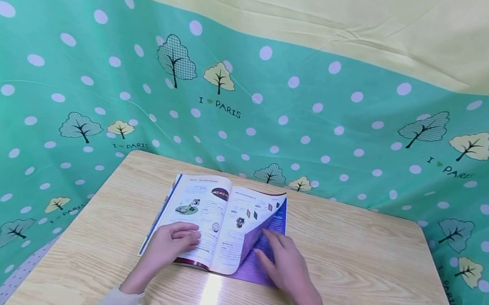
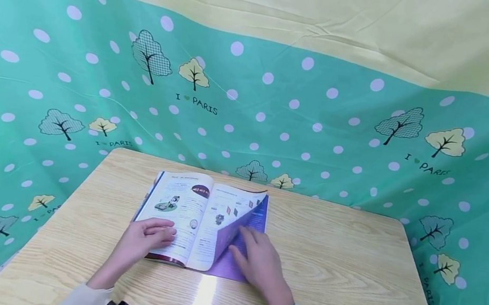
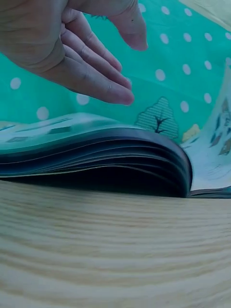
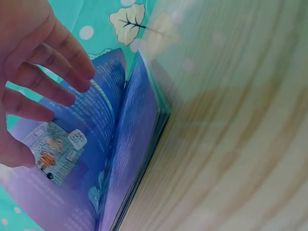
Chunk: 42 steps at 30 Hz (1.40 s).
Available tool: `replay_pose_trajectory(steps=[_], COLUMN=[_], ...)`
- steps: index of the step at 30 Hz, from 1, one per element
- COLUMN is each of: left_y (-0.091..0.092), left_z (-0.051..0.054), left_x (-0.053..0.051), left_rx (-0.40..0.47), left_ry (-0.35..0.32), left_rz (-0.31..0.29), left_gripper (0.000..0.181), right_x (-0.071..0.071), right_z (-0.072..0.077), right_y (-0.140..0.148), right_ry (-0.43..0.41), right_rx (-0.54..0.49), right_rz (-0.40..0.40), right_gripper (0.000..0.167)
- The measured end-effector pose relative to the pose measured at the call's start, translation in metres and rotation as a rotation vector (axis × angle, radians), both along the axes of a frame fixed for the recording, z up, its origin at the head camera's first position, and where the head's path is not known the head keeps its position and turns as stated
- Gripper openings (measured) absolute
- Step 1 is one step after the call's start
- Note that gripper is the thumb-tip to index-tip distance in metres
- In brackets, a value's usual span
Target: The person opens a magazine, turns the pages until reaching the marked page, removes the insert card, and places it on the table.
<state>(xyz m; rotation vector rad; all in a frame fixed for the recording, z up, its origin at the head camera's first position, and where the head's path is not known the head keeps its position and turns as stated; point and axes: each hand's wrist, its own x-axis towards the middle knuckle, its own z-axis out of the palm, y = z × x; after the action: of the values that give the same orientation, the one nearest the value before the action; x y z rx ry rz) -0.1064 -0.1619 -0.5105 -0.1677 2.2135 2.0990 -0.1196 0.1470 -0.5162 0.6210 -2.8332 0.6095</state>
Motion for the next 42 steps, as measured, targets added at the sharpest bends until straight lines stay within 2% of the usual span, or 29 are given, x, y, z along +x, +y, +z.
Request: replay_pose_trajectory(steps=[8, 15, 19, 27, 36, 42], left_y=[0.02, 0.031, 0.036, 0.041, 0.034, 0.019], left_z=[0.001, -0.001, -0.004, -0.005, -0.005, -0.003], left_x=[-0.005, -0.006, -0.006, -0.005, -0.006, -0.005], left_rx=[0.065, 0.054, 0.057, 0.059, 0.038, 0.051], left_ry=[0.052, 0.029, 0.019, 0.023, 0.013, -0.006], left_rz=[-0.076, -0.12, -0.134, -0.12, -0.092, -0.017], left_gripper=[0.038, 0.045, 0.043, 0.033, 0.032, 0.028], right_x=[-0.002, 0.001, 0.002, 0.003, 0.004, 0.005], right_z=[-0.002, -0.004, -0.005, -0.007, -0.005, -0.005], right_y=[-0.013, -0.019, -0.02, -0.021, -0.016, -0.005], right_ry=[-0.033, -0.063, -0.077, -0.108, -0.137, -0.149], right_rx=[0.019, 0.031, 0.051, 0.07, 0.074, 0.092], right_rz=[0.075, 0.102, 0.104, 0.091, 0.074, 0.075], right_gripper=[0.063, 0.067, 0.068, 0.069, 0.07, 0.074])
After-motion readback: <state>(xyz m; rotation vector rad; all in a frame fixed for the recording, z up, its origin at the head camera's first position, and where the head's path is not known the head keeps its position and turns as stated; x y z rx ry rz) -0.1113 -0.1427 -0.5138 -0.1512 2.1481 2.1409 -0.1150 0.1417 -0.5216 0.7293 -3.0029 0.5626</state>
